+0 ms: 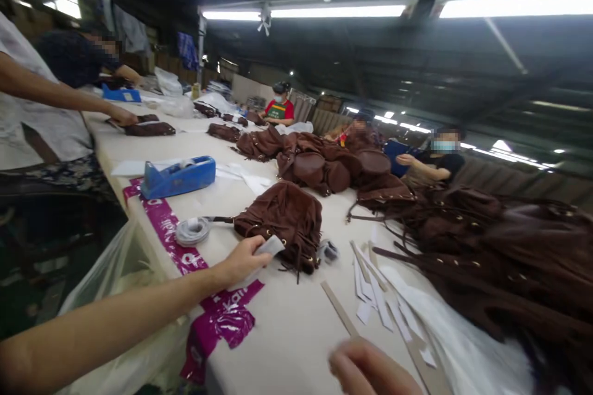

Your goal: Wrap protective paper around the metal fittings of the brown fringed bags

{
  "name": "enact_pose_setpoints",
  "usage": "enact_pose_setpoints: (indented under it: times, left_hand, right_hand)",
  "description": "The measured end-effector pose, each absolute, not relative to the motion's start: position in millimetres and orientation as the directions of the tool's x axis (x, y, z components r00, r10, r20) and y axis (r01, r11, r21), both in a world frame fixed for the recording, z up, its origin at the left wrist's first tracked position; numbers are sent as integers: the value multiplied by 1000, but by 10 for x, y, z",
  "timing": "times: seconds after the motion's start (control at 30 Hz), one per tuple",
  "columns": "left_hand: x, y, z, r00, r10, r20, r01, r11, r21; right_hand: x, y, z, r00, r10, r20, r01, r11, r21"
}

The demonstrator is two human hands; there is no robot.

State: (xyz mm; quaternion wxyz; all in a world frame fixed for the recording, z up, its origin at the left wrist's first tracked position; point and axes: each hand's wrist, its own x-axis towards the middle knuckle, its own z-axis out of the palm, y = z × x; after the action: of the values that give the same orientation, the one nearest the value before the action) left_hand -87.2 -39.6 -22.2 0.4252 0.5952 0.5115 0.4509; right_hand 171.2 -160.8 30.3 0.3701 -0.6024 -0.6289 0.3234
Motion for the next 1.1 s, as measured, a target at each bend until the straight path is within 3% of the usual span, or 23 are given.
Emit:
enact_pose_setpoints:
  times: [0.03,0.13,0.33,0.63,0.73,0.9,1.1]
  left_hand:
    - [-834,-408,-215,73,991,110,223,-123,967]
    - [-789,-445,-201,96,986,134,202,-151,968]
    - [-854,-414,-294,148,974,169,124,-187,974]
    - [-909,-393,-253,234,959,158,99,-185,978]
    - [-901,-408,-234,247,963,106,1,-110,994]
    - [-841,-429,-241,306,951,-40,-269,127,955]
    - [-883,-508,-147,370,917,-152,-335,284,898]
  right_hand:
    - [1506,-1494,352,-126,992,22,476,79,-876]
    - [969,-1046,401,-195,980,42,311,102,-945]
    - [684,-433,107,-215,977,3,375,86,-923]
    - [678,-429,-77,-159,987,-26,345,31,-938]
    - [673,-472,-59,-145,988,-52,296,-7,-955]
    - [719,-520,-13,-185,955,-231,154,-204,-967]
    - [679,-505,-105,-95,980,-174,178,-156,-972]
